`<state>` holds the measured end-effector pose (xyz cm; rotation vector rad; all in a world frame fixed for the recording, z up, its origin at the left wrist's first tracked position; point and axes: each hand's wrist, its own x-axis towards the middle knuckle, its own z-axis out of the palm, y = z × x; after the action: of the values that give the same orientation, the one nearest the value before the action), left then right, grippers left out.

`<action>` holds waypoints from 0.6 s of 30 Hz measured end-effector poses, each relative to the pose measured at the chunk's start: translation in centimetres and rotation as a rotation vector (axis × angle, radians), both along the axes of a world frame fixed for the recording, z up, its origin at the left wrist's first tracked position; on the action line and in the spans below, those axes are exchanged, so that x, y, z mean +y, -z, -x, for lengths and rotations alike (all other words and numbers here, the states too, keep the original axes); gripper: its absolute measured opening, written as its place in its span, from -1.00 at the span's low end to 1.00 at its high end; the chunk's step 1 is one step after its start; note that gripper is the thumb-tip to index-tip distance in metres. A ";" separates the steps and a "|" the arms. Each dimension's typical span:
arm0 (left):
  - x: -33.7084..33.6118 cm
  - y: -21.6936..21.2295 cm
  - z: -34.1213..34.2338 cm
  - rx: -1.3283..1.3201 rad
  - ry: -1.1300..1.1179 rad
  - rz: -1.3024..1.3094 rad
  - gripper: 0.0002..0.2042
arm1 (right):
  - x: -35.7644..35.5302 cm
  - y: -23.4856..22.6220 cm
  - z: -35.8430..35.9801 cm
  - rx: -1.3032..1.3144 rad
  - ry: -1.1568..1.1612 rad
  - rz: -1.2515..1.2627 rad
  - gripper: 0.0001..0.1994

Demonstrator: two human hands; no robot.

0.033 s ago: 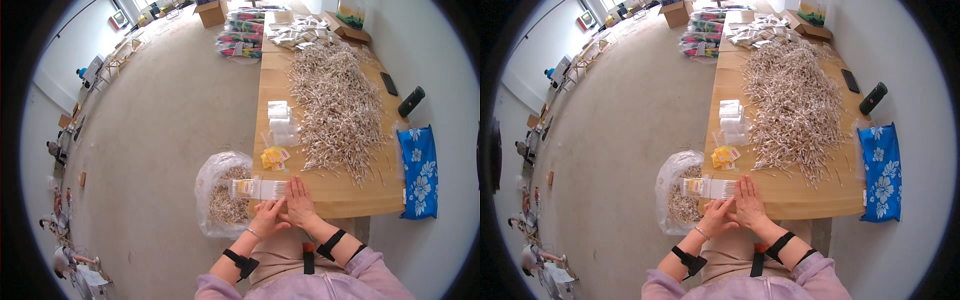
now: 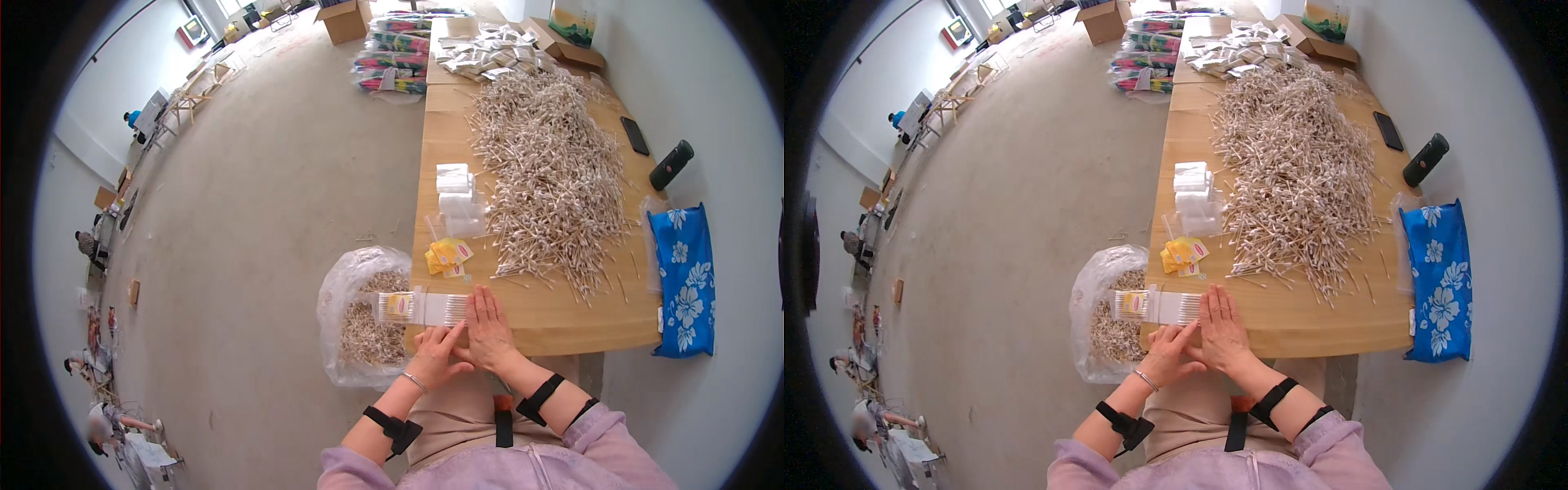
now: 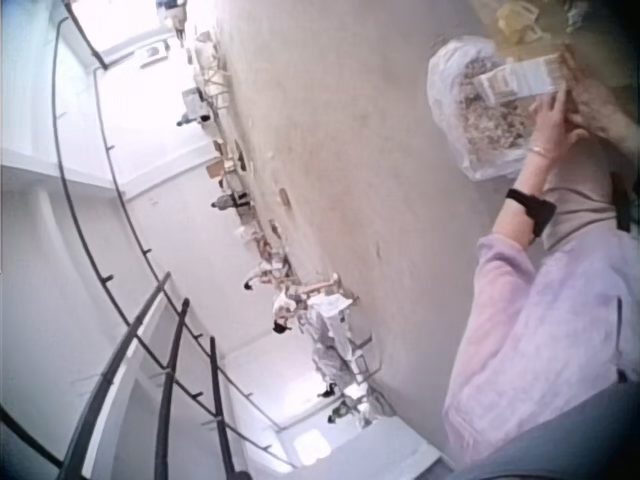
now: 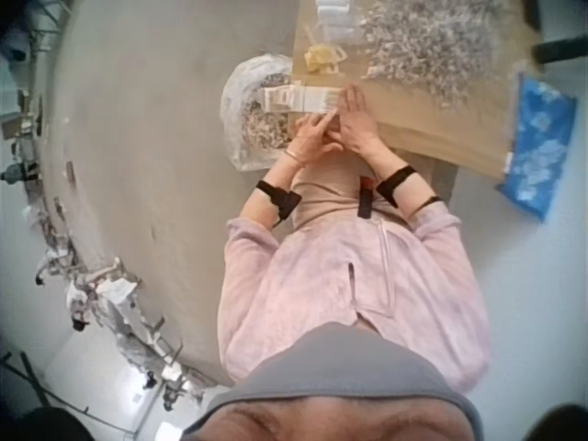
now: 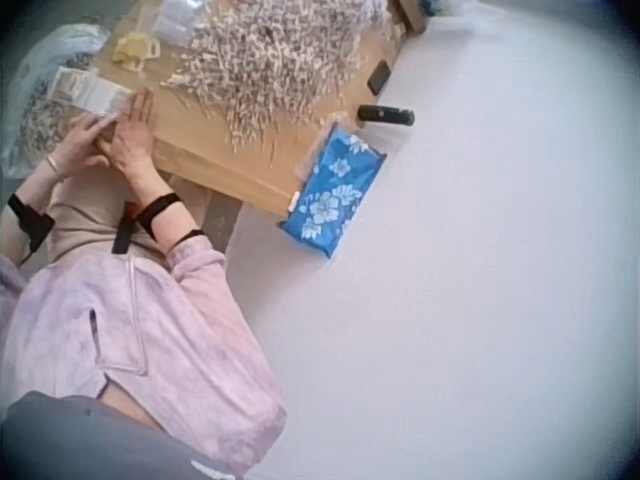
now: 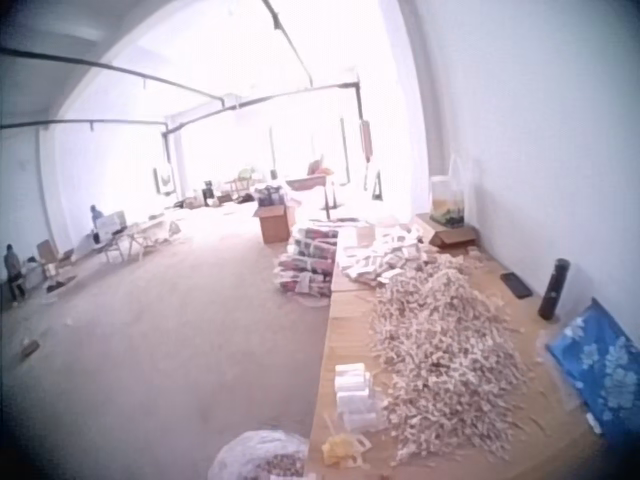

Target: The user is seen packaging individual cotton swabs into small plastic bags.

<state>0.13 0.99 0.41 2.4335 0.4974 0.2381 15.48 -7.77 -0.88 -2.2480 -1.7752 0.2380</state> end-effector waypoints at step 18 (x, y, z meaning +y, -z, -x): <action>0.1 -0.1 0.3 0.024 -0.015 -0.011 -0.12 | 0.2 0.2 0.2 -0.031 0.015 -0.045 0.10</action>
<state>-0.14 1.07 0.52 2.4467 0.5260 0.2191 15.28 -7.53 -1.08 -2.2450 -1.7600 0.1601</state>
